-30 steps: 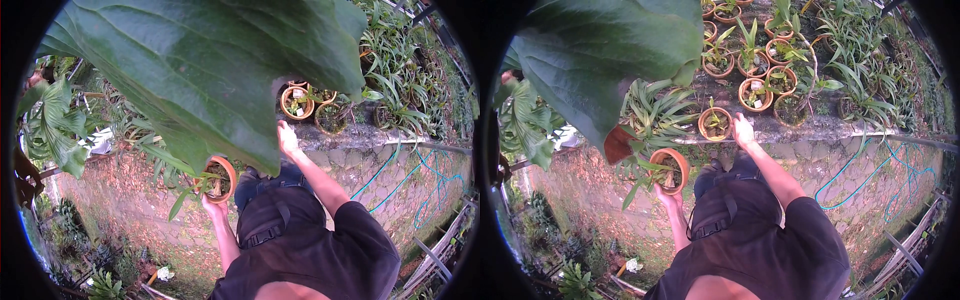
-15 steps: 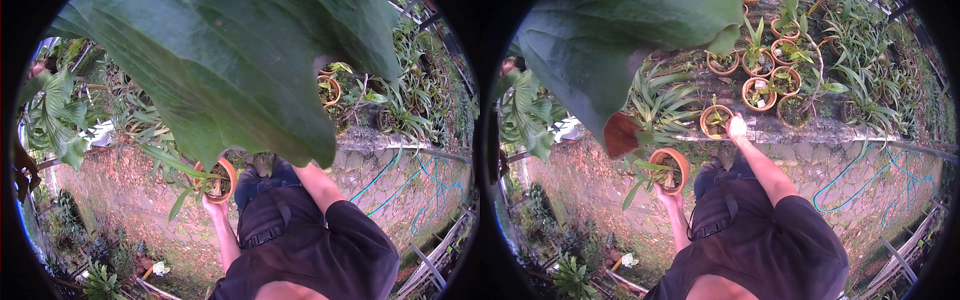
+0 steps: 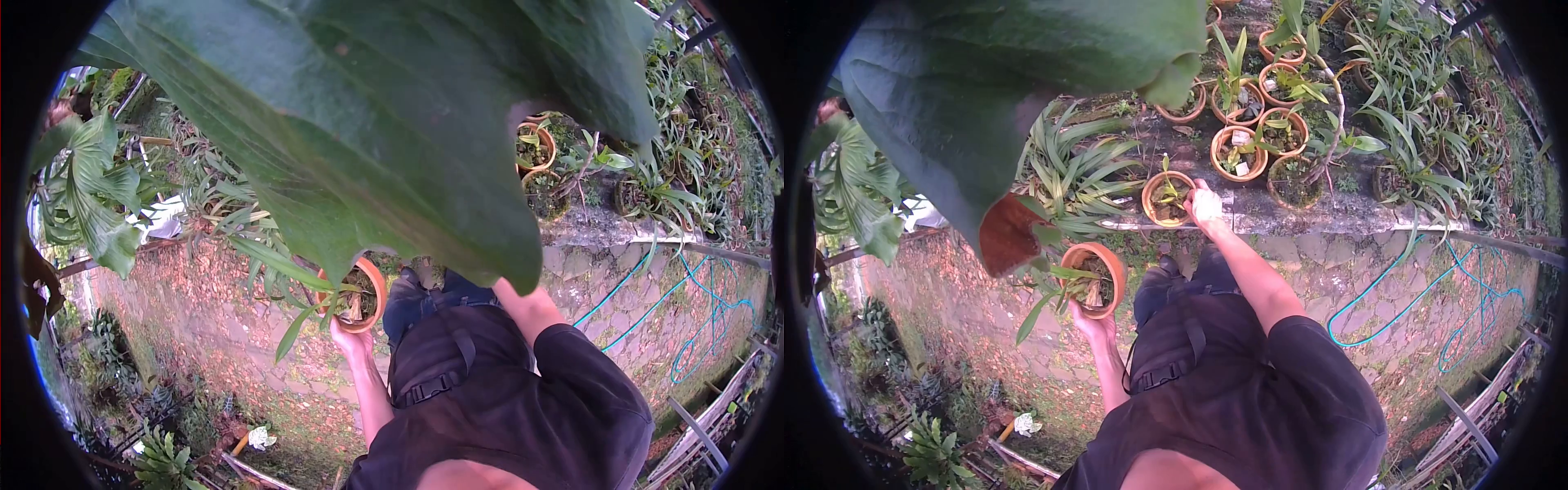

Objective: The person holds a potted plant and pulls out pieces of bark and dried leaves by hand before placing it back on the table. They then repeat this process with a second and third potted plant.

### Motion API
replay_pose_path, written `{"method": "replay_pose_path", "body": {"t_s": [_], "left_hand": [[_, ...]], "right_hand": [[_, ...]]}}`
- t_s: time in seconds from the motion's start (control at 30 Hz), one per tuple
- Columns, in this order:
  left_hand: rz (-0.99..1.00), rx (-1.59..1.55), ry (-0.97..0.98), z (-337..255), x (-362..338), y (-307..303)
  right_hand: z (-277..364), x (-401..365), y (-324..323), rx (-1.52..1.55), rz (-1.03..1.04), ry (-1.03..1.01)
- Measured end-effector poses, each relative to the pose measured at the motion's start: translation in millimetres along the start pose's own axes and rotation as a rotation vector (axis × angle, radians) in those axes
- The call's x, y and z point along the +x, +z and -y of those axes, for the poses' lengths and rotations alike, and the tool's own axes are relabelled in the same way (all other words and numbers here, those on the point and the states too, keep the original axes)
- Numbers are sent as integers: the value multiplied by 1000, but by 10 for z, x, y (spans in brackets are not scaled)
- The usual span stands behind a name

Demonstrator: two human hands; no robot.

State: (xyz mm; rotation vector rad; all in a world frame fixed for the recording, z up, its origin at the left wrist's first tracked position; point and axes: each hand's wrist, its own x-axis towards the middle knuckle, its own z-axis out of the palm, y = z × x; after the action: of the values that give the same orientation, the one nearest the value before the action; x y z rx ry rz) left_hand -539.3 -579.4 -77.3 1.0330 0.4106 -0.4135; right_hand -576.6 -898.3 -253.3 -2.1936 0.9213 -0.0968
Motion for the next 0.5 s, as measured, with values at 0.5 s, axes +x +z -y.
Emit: {"method": "replay_pose_path", "body": {"t_s": [0.5], "left_hand": [[4, -10, 4, -6, -21, 40]], "right_hand": [[-416, -621, -471, -84, 64, 24]]}}
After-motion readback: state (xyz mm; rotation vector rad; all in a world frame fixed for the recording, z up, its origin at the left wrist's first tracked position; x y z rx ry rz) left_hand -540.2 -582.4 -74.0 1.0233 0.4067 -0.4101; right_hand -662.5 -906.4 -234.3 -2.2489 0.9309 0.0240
